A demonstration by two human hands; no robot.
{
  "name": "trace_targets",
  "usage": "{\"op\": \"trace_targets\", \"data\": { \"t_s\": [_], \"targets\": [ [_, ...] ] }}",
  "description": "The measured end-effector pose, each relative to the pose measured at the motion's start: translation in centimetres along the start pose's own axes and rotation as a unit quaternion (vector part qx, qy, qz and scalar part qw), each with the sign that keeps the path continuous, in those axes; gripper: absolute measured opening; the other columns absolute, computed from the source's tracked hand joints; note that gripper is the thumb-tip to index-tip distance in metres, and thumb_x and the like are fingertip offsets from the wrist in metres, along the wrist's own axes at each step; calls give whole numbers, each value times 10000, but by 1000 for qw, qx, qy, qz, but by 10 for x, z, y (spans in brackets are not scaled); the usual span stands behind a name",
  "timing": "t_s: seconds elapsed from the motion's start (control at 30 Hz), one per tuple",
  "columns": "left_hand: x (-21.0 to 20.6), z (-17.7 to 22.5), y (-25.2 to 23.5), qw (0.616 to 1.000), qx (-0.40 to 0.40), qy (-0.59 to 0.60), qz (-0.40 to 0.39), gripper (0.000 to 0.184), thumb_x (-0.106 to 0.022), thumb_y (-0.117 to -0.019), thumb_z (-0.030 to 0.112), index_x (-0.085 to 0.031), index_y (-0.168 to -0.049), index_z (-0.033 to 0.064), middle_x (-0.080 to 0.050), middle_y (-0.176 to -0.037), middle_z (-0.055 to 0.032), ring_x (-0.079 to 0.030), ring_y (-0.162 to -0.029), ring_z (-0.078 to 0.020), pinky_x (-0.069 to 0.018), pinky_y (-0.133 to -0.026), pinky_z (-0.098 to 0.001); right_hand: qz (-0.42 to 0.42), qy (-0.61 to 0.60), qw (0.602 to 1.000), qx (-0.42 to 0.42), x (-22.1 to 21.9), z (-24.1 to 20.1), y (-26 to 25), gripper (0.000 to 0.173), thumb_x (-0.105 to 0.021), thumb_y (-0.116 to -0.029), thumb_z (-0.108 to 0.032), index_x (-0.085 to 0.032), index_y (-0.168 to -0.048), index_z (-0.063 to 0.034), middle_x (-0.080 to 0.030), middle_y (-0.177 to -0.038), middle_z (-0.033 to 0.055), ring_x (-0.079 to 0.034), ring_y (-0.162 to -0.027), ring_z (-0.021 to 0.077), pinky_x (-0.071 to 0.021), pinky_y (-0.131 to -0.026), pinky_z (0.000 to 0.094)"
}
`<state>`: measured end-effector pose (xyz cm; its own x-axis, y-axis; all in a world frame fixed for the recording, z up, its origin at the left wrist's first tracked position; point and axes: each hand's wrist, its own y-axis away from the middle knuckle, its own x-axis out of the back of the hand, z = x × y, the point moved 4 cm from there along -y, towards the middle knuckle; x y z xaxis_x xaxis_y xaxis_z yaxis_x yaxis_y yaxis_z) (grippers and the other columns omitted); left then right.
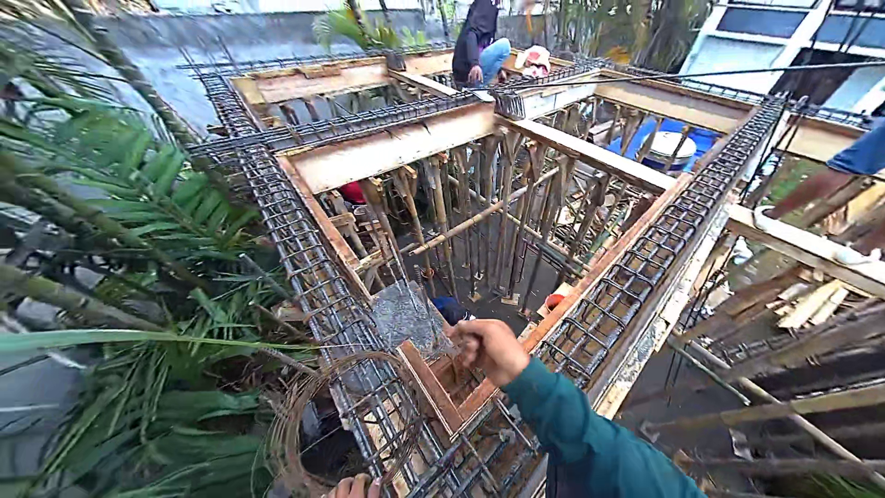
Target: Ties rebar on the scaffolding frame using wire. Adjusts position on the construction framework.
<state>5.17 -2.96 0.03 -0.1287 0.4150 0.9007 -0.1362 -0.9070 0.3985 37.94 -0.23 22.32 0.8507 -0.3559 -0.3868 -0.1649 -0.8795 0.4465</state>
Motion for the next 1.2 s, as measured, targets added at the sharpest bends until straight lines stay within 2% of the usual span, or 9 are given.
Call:
{"op": "trace_targets", "data": {
  "t_s": [0.1, 0.2, 0.37, 0.6, 0.7, 0.8, 0.93, 1.03, 1.2],
  "targets": [
    [-2, -3, 1, 1000, -13, 6, 10, 488, -480, -1052, 393, -664, -1309, 22, -601, -1387, -251, -502, -1365, -428, -279, -1202, -573, -1, -2, 1000, -3, 8, -3, -7, 320, -439, -1080, -177, -684, -982, 3, -404, -547, -62, -408, -449, 72, -449, -500, 254],
    [-1, -1, 1, 1000, -5, 10, -5, 487, -486, -1053, 388, -659, -1319, 19, -593, -1396, -253, -493, -1373, -427, -266, -1207, -574, -62, 142, 987, 32, 2, -2, -11, 298, -452, -1071, -139, -691, -1018, 31, -439, -551, -53, -428, -461, 62, -443, -507, 244],
    [13, 9, 15, 999, -15, 32, -21, 450, -600, -1008, 312, -657, -1324, -3, -478, -1502, -302, -381, -1452, -477, -212, -1226, -611, -142, 459, 875, 49, -11, 14, -17, 298, -512, -1053, -201, -690, -1188, -4, -653, -867, 84, -568, -672, 145, -503, -669, 354],
    [50, 38, 51, 997, 4, 68, 43, 483, -633, -988, 321, -631, -1380, 39, -366, -1593, -295, -256, -1511, -506, -128, -1213, -695, -152, 497, 852, 55, -18, 13, -23, 293, -497, -1050, -198, -696, -1183, -30, -684, -937, 94, -625, -735, 157, -537, -732, 376],
    [58, 47, 48, 992, -19, 99, 72, 455, -658, -987, 310, -657, -1341, 25, -498, -1492, -290, -409, -1429, -498, -278, -1179, -665, -154, 518, 839, 66, -21, 8, -20, 304, -497, -1072, -198, -690, -1227, -22, -701, -1006, 131, -661, -794, 192, -563, -778, 405],
    [60, 47, 37, 990, -13, 136, -34, 464, -559, -1054, 316, -587, -1410, 21, -508, -1493, -250, -452, -1418, -427, -351, -1182, -569, -159, 529, 827, 102, -18, 14, -13, 298, -532, -1079, -241, -695, -1219, -36, -714, -937, 132, -657, -706, 210, -576, -695, 438],
    [30, 26, 14, 984, 5, 172, -45, 415, -552, -1060, 292, -607, -1404, 67, -564, -1451, -208, -525, -1363, -384, -390, -1151, -574, -129, 503, 848, 107, -11, 18, -8, 314, -517, -1081, -282, -696, -1211, -60, -643, -765, 74, -535, -551, 142, -493, -538, 341],
    [16, 16, 5, 981, 31, 188, -25, 414, -568, -1049, 273, -600, -1408, 69, -597, -1403, -215, -549, -1336, -388, -395, -1139, -592, -114, 419, 898, 72, -5, 30, -18, 276, -509, -1084, -213, -692, -1170, -26, -618, -704, 15, -551, -543, 88, -520, -554, 273],
    [14, 15, -6, 980, 99, 175, 6, 469, -632, -1009, 282, -567, -1408, 44, -582, -1404, -235, -583, -1277, -413, -436, -1086, -610, -79, 267, 960, 24, 3, 38, -33, 260, -464, -1086, -173, -672, -1115, -19, -563, -640, -22, -565, -541, 97, -578, -626, 316]
  ]
}}
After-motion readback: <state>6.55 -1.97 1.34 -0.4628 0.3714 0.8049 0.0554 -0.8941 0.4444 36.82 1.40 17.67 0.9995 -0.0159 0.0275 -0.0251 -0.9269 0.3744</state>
